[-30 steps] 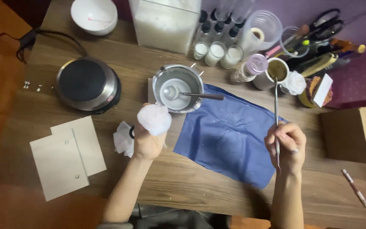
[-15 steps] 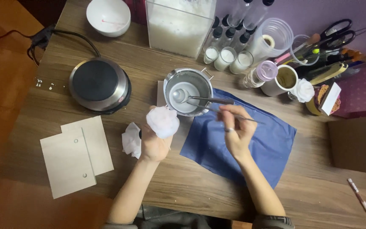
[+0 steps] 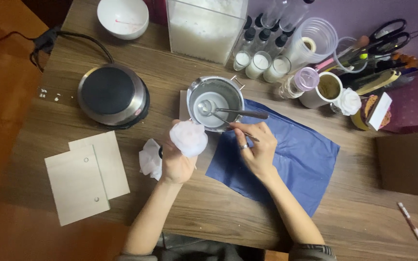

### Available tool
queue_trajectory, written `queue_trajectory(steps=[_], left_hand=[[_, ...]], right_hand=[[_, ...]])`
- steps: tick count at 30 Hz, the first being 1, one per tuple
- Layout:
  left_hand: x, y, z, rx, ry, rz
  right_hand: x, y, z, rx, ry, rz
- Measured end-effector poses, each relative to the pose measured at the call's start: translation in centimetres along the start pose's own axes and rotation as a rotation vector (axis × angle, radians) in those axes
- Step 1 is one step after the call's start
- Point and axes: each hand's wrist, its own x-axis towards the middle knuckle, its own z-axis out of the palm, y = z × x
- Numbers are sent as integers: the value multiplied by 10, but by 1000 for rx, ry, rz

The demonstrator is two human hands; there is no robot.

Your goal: Refining a wax flower by pouring melted wax over it and shaping the petals with fingers and a tool.

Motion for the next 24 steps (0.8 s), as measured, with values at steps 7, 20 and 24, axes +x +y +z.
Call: queue_trajectory(steps=[7,20,24], left_hand=[[-1,-2,-6,40,4,-16],[6,-3,-5,132,-40,53],[4,-5,-11,161,-39,65]], right_hand=[[-4,6,1,-2,12,17],[-2,6,-4,26,-6,9],[-5,22,-11,148,81,104]])
